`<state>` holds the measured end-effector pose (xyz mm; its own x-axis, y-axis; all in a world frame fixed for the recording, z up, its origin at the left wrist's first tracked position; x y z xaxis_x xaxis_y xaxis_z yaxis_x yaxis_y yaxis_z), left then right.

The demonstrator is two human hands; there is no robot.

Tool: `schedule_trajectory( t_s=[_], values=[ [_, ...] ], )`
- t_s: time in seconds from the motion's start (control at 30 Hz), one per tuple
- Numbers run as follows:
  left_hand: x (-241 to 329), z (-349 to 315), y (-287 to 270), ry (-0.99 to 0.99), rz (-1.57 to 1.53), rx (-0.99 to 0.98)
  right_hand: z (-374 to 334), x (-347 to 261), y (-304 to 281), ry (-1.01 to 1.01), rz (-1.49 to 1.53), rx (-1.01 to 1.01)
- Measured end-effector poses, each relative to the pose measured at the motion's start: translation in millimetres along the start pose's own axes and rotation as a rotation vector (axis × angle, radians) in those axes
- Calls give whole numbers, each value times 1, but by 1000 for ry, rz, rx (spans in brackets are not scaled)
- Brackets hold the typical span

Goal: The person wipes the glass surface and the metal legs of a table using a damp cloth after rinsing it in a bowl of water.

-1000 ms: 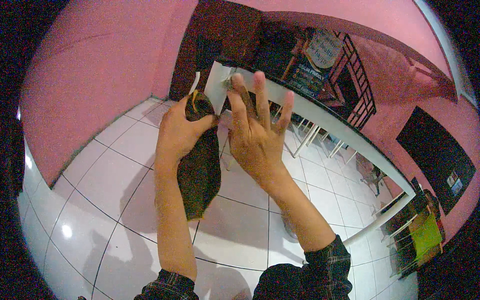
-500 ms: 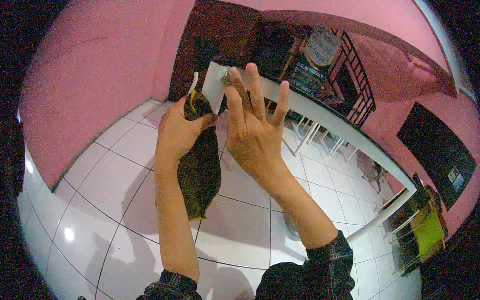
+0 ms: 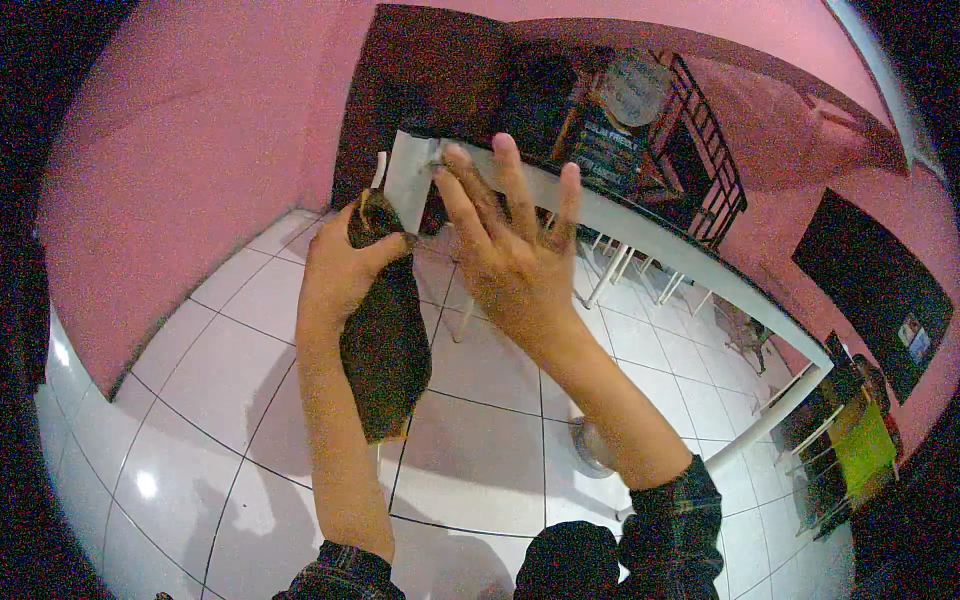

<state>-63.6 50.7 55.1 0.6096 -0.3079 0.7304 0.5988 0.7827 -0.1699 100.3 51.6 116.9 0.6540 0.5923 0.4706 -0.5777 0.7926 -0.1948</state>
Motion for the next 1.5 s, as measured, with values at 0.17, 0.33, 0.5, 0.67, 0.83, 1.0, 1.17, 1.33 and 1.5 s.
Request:
schedule_trajectory(
  t_s=[0.17,0.33,0.5,0.67,0.83,1.0,1.17,1.33,1.5],
  values=[
    [-8,-1,-1,-29,-8,-2,-39,48,-19,102,-129,-110],
    [-4,2,5,-33,-11,-4,-62,74,-30,266,-193,-60],
    [-7,3,4,-45,-23,0,-10,8,0,170,82,-31],
    [-6,-2,-2,-45,-28,11,-40,45,-11,170,-20,-30],
    [5,-5,2,-24,-104,0,-117,147,-47,343,-257,2],
    [9,-3,5,-57,-66,21,-136,167,-56,554,-176,182],
    [-5,0,0,-15,-125,33,-70,57,3,251,110,66],
    [-9,0,-3,28,-169,64,-67,60,-4,228,16,28],
    [4,-9,7,-5,-277,37,-149,179,-49,434,-225,68]
  ],
)
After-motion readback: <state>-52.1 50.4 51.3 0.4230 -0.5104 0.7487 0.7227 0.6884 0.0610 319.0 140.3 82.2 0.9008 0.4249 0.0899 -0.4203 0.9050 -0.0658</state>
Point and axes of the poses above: each hand's wrist, its own z-axis towards the middle knuckle, its own y-axis out of the palm, x = y × z, the point moved 10 cm from there along z, towards the middle knuckle, and after that the axes turned 8 degrees about y, right-handed, at the moved point
